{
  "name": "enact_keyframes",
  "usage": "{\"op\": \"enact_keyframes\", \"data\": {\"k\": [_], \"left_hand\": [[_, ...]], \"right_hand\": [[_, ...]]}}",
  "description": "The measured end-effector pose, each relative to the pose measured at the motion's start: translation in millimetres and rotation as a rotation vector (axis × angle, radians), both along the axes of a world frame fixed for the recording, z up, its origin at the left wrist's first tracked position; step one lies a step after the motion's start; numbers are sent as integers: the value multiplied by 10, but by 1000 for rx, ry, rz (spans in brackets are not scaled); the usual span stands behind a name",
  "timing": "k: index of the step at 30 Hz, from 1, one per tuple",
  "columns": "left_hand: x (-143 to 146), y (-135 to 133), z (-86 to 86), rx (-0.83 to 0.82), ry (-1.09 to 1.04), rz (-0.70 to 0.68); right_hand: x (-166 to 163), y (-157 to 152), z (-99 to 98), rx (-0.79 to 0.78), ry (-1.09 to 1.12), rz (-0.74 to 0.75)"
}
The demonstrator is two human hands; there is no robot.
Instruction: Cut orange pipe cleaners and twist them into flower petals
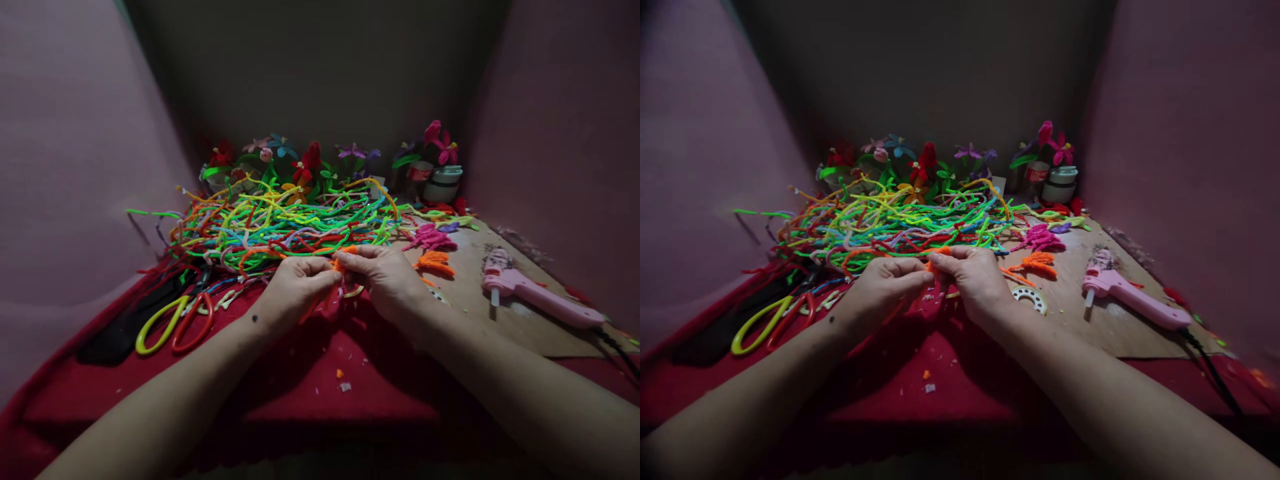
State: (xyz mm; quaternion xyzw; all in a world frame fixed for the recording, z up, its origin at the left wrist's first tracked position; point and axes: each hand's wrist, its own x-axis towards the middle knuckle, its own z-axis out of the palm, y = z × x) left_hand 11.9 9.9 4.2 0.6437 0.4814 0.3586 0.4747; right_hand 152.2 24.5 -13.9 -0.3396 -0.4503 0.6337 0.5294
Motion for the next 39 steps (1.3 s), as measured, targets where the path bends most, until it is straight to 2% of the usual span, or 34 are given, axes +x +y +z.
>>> {"op": "enact_keyframes", "data": {"k": [3,6,15,19,22,26,33,36,39], "left_hand": [[-7,11,-1,-115,-66,-24],[-34,21,0,-113,-76,-71],[-109,7,77,185,-132,-111],[-107,-27,74,324,-103,-87],[-123,-27,61,428,-109,-111],[-141,-20,74,484,-135,-58],[-134,-18,123,366,-171,-75],[-105,2,105,237,-205,-13],[-77,31,53,104,-212,-13]], "right_hand": [[20,29,-16,6,-19,33],[52,63,-20,7,-58,-37],[104,159,-33,-72,154,-4],[90,129,-26,-113,132,21],[74,112,-38,-85,110,42],[57,111,-67,-52,121,68],[50,30,29,-24,79,48],[49,7,52,-40,88,29],[38,10,34,-47,105,20]]}}
